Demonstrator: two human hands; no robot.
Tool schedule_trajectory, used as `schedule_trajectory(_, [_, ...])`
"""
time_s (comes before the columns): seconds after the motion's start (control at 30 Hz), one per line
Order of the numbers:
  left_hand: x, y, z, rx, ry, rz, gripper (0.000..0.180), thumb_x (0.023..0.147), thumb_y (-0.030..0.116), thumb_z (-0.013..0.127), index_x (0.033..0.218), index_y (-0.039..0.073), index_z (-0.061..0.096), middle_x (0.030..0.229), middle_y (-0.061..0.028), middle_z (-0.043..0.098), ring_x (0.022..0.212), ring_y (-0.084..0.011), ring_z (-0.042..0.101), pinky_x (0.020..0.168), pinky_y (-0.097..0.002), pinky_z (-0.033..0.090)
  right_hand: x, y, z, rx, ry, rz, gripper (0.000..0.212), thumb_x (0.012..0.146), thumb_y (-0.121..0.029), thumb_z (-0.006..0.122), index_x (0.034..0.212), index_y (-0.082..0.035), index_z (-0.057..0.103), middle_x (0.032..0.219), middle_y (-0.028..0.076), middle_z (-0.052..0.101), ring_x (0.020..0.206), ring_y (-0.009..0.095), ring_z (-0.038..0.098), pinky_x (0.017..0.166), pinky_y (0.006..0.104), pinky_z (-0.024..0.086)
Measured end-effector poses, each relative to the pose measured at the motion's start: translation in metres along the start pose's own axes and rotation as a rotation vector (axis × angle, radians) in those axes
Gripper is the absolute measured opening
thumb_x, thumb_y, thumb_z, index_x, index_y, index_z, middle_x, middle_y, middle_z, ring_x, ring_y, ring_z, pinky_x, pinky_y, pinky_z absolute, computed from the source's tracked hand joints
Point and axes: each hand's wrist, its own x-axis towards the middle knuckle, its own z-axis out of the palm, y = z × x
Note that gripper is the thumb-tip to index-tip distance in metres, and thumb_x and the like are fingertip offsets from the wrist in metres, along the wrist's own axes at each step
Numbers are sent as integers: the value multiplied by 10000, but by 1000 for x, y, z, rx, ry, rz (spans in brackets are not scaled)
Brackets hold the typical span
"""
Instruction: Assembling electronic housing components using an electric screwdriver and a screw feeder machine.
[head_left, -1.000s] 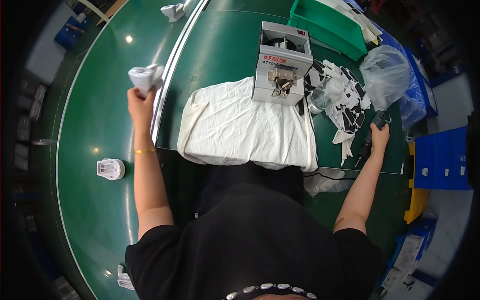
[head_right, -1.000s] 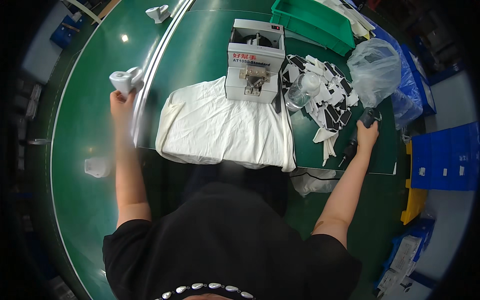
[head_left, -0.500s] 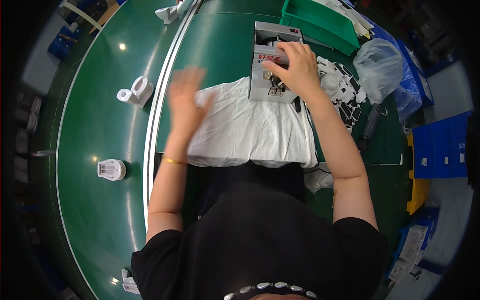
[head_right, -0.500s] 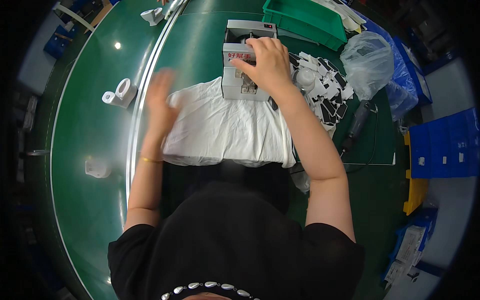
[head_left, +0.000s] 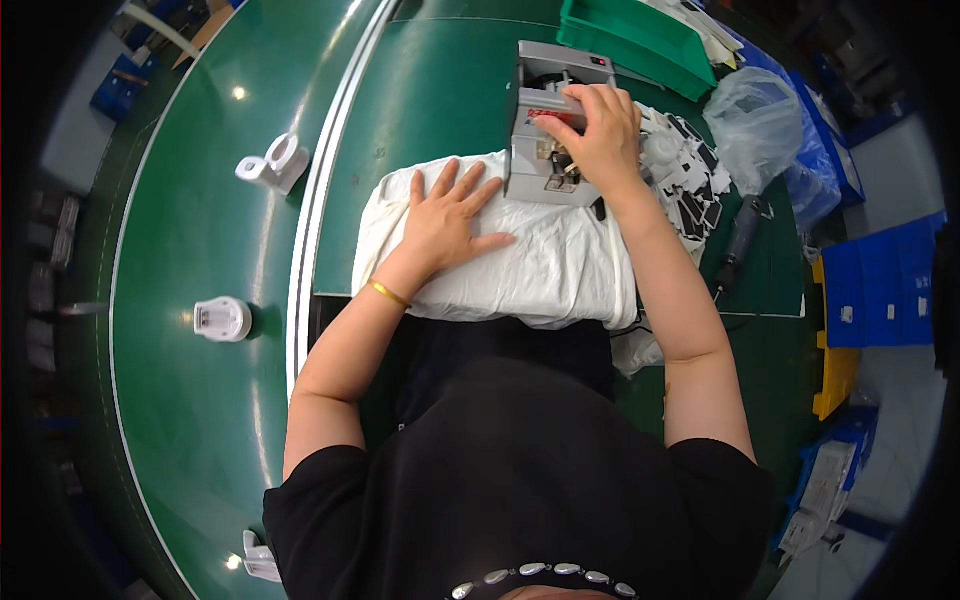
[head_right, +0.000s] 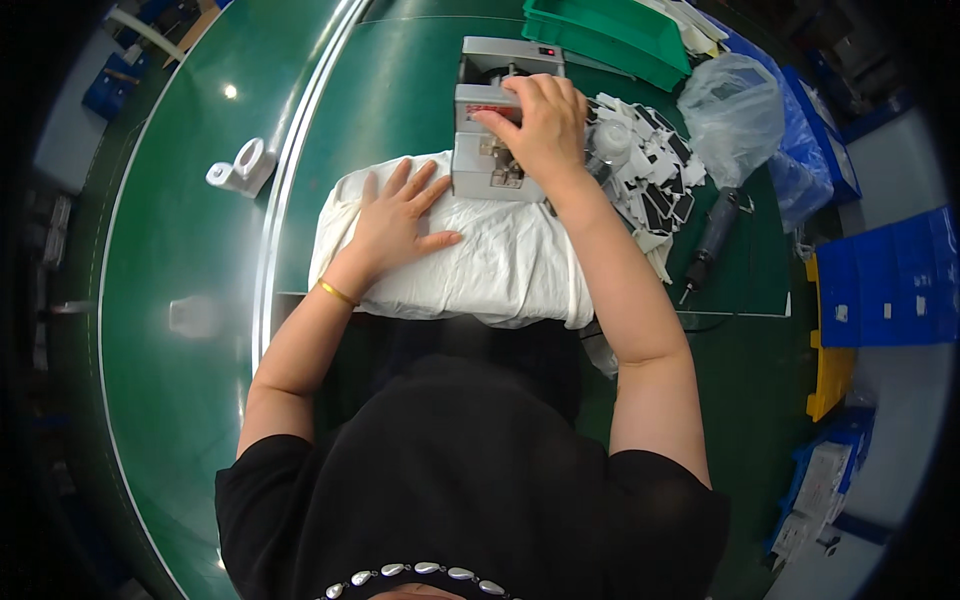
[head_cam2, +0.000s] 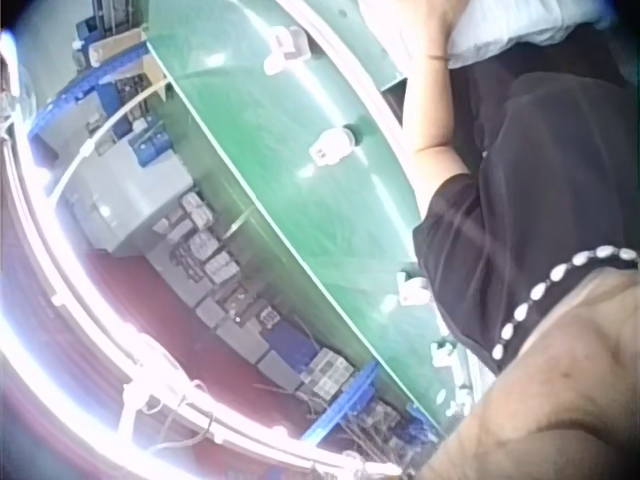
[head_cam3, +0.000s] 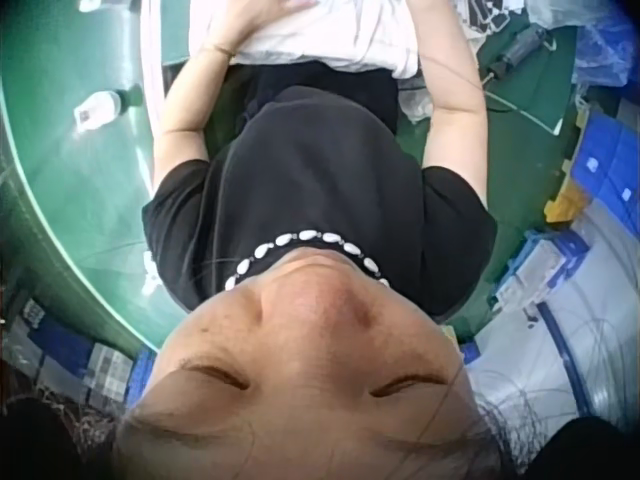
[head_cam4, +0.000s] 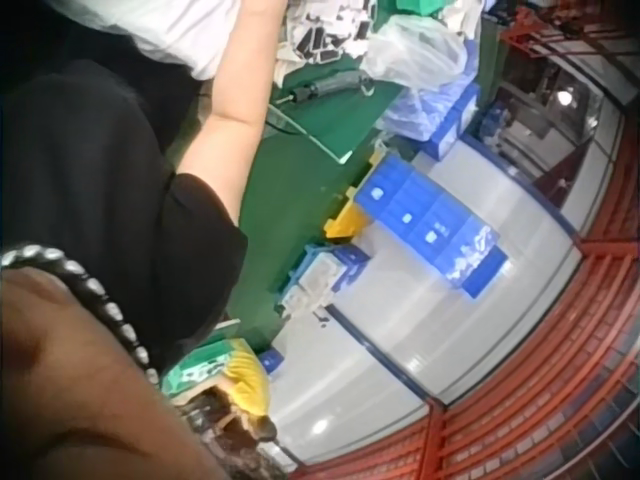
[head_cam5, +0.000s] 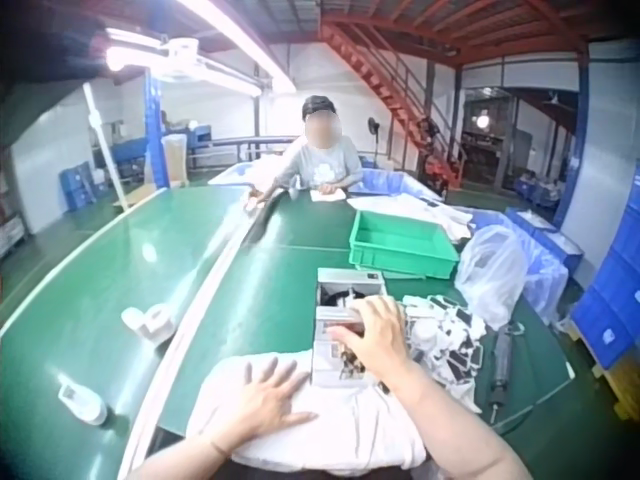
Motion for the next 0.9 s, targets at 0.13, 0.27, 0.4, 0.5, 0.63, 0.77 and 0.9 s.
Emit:
schedule_trajectory(0.13, [-3,3,9,-63,16,17,880,780,735,570,1452,178,456,1548,-117,359,1460,-344,251,1151,-626,141,-1,8,-2,-37,-32,-5,416,750,-398,794,1016,-106,666,938,71,641,926,290,583,822,406,435])
schedule_trajectory(0.27, [-28,-19,-7,-112,96,8,872,774,688,627,1449,166,449,1529,-141,376,1442,-365,273,1157,-580,198,-7,5,-5,-55,-56,13,429,776,-385,788,1070,-98,669,1052,81,642,1048,297,557,922,414,413])
schedule_trajectory(0.4, [-92,-71,-96,-15,242,-211,806,646,270,861,1371,164,526,1403,-145,508,1353,-368,402,1108,-512,305,-21,-6,-24,16,40,34,425,810,-326,783,1134,-80,661,1134,97,620,1103,289,528,971,414,398])
schedule_trajectory(0.5, [-170,-148,-134,181,355,-424,804,618,244,854,1347,106,544,1379,-189,526,1294,-363,468,1080,-464,364,-43,-14,-55,78,16,108,387,822,-239,781,1145,-67,653,1173,101,607,1131,282,512,982,400,394])
schedule_trajectory(0.63, [-271,-223,-111,-561,221,-853,921,665,106,836,1473,107,393,1271,-154,562,1149,-255,561,1003,-373,455,-77,-22,-73,294,-40,183,331,779,-105,788,1081,-53,663,1086,97,637,1057,268,570,949,375,425])
schedule_trajectory(0.77, [-270,-182,-126,-657,97,-834,964,678,-2,742,1519,196,312,1360,-85,496,1299,-255,455,1014,-426,416,-104,-21,-86,205,-69,197,283,772,-113,780,1026,-56,671,1021,92,643,1002,286,580,905,372,443])
schedule_trajectory(0.9, [-274,-219,-110,-428,31,-844,604,718,52,761,1279,61,538,1120,-63,605,1049,-202,574,894,-317,447,-122,4,-105,164,-63,315,155,763,-110,774,892,-69,700,924,70,664,933,270,592,844,376,457])
